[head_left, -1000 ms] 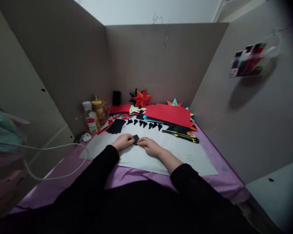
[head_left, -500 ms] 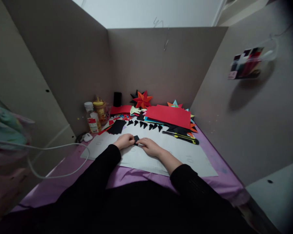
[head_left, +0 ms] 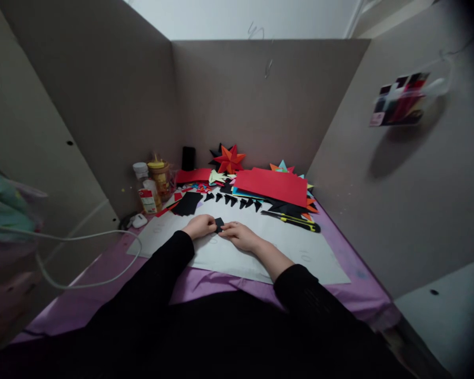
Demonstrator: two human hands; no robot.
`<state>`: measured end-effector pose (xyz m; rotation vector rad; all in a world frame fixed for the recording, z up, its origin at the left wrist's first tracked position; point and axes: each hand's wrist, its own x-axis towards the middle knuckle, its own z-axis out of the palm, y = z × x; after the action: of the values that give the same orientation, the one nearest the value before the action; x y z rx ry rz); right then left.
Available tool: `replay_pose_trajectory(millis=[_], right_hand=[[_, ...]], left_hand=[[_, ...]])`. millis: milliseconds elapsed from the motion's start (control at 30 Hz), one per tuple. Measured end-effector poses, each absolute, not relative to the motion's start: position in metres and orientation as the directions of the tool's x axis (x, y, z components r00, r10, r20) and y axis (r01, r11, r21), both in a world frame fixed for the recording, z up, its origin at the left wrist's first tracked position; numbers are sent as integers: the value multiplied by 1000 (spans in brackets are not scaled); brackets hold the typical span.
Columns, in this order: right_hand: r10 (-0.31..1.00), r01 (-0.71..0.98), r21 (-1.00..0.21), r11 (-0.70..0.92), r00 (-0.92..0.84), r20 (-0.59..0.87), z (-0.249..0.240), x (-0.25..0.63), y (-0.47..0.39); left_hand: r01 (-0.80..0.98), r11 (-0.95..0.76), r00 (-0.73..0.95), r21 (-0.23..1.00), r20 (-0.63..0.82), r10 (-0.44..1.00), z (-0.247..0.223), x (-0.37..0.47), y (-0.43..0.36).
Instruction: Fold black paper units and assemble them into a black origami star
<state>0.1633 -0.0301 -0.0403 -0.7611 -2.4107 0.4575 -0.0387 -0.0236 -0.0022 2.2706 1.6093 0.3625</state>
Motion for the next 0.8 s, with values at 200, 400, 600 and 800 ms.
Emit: replay_pose_trajectory(millis=[200, 400, 600, 800], right_hand=[[577, 425, -411, 807, -719, 389, -33, 163, -34], [567, 434, -381, 816, -730, 382, -32, 163, -36], [573, 458, -359, 813, -738, 356, -31, 161, -37], [574, 482, -315, 818, -729, 373, -33, 160, -37]], left_hand=[[875, -293, 303, 385, 34, 952, -2, -36, -25], [878, -303, 300, 371, 67, 952, -7, -37, -24], [884, -282, 273, 374, 77, 959, -9, -34, -28], [909, -284, 239, 306, 176, 955, -11, -31, -38]])
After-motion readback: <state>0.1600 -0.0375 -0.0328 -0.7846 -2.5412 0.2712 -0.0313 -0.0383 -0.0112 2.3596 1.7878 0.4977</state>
